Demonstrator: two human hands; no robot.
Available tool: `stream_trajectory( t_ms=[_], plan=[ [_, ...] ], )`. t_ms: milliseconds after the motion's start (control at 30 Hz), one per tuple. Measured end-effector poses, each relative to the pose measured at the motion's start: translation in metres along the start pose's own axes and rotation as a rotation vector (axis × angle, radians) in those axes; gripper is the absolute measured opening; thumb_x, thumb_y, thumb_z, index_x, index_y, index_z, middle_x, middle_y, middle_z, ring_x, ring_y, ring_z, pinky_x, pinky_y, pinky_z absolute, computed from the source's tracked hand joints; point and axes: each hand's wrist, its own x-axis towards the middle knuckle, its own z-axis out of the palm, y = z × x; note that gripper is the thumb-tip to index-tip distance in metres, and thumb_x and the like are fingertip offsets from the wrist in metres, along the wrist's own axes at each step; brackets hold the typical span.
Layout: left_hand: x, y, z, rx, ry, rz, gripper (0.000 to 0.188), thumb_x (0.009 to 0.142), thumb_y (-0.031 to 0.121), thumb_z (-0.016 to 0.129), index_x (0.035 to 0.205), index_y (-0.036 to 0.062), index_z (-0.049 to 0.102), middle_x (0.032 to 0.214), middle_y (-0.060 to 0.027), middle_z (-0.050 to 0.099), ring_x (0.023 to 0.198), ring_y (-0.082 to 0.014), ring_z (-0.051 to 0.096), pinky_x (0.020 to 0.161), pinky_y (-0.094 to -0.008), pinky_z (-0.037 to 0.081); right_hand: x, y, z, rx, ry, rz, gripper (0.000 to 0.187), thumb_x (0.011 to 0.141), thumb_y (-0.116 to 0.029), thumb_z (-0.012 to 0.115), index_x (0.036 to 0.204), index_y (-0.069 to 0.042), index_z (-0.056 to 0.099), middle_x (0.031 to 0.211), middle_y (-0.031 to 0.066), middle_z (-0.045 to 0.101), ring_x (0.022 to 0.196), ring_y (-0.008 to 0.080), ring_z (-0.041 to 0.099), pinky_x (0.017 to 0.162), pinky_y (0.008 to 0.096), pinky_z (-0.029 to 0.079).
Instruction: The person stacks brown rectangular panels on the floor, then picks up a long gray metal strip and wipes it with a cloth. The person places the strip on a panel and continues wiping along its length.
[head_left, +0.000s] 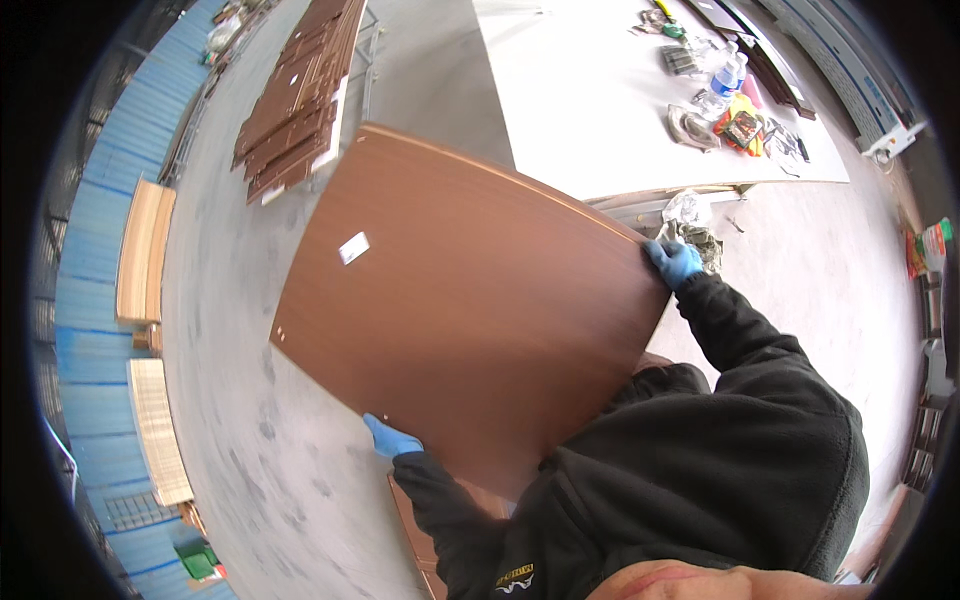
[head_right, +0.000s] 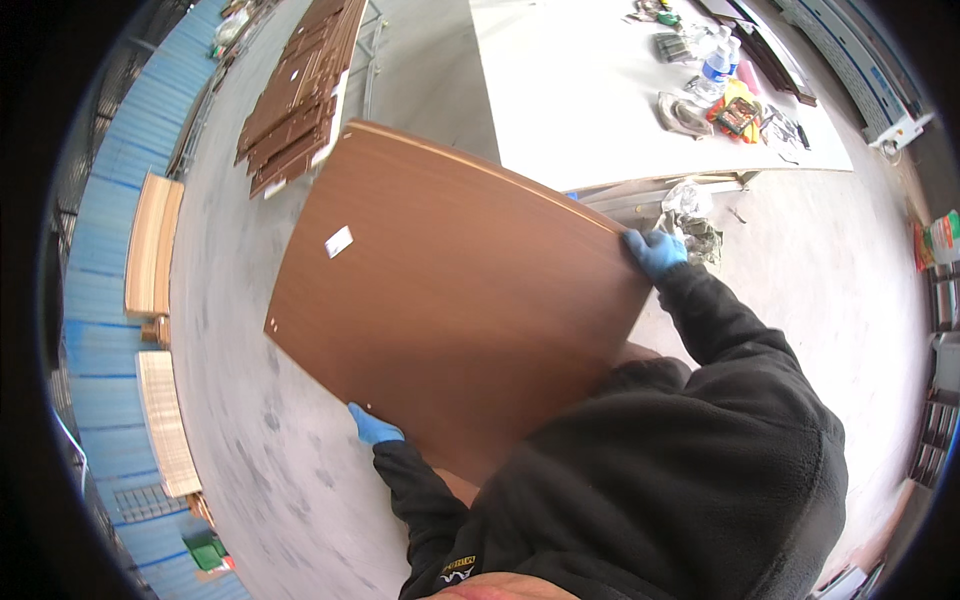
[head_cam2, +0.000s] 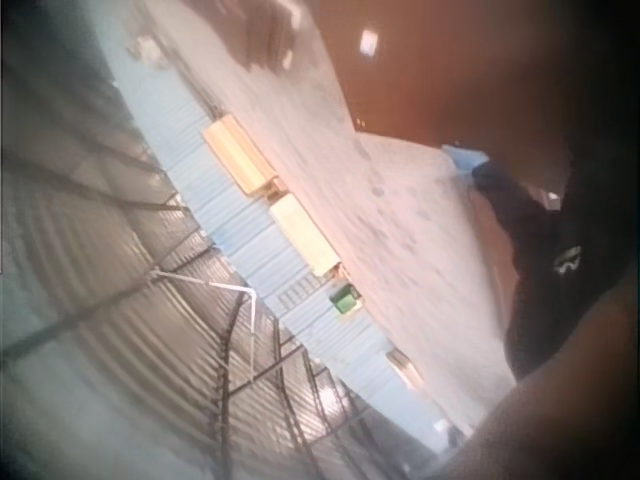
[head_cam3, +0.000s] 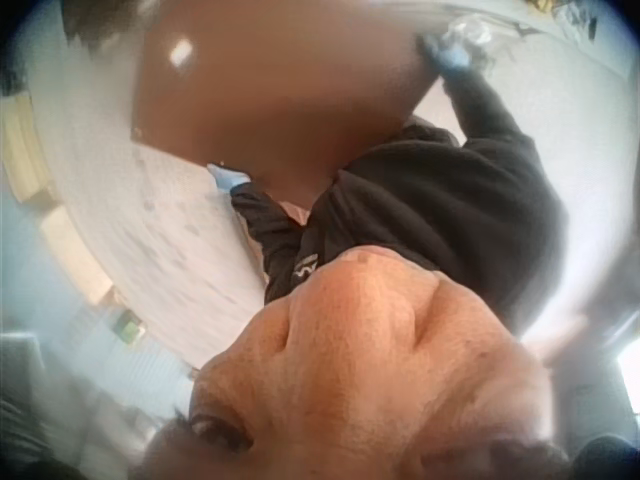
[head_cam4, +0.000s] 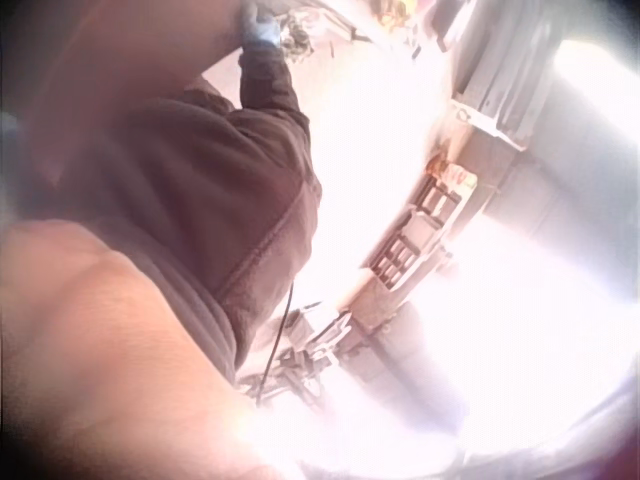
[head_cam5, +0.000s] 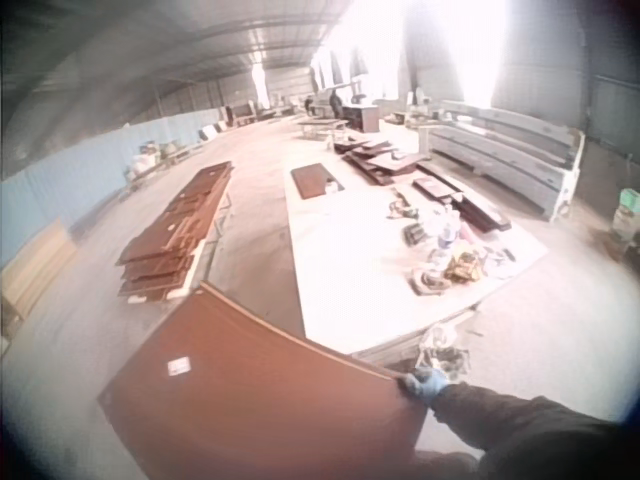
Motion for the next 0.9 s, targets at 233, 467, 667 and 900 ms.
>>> stream_trajectory(
  t_ms=[233,467,667,900],
  plan=[
    [0.008,-0.038,0.212,0.122,-0.191,-0.165,0.057,0.099,0.047,0.073,0.107,-0.0101,0.073,0.105,-0.0145,0.075,0.087,-0.0296,0.072,0.078,-0.0436,0.063,0.008,0.135,0.002,0.204,0.216,0.313,0.068,0.096,-0.066,0.057,0.095,-0.002,0.08,0.086,0.021,0.077,0.088,0.031,0.075,0.083,0.043,0.056],
    [-0.013,-0.09,0.362,0.268,-0.336,-0.123,0.061,0.094,0.054,0.078,0.079,-0.0046,0.07,0.077,-0.0069,0.066,0.064,-0.0205,0.057,0.059,-0.0403,0.053,0.009,0.216,0.009,0.166,0.312,0.524,0.079,0.096,-0.074,0.05,0.085,0.0,0.078,0.077,0.0225,0.073,0.078,0.0338,0.072,0.076,0.0465,0.054],
    [-0.045,-0.121,0.433,0.495,-0.376,-0.031,0.065,0.094,0.056,0.076,0.092,-0.0093,0.075,0.087,-0.0116,0.073,0.074,-0.0238,0.066,0.068,-0.0448,0.057,-0.003,0.245,0.014,0.224,0.368,0.635,0.082,0.095,-0.074,0.052,0.068,0.001,0.069,0.06,0.0188,0.06,0.06,0.0288,0.061,0.063,0.0477,0.047],
    [-0.045,-0.167,0.489,0.596,-0.505,-0.067,0.071,0.096,0.06,0.069,0.106,-0.0097,0.076,0.1,-0.0147,0.076,0.088,-0.0256,0.07,0.081,-0.0434,0.059,0.012,0.255,0.024,0.289,0.478,0.663,0.079,0.097,-0.073,0.055,0.065,-0.001,0.062,0.059,0.009,0.053,0.061,0.0194,0.053,0.061,0.0438,0.045]
  ],
)
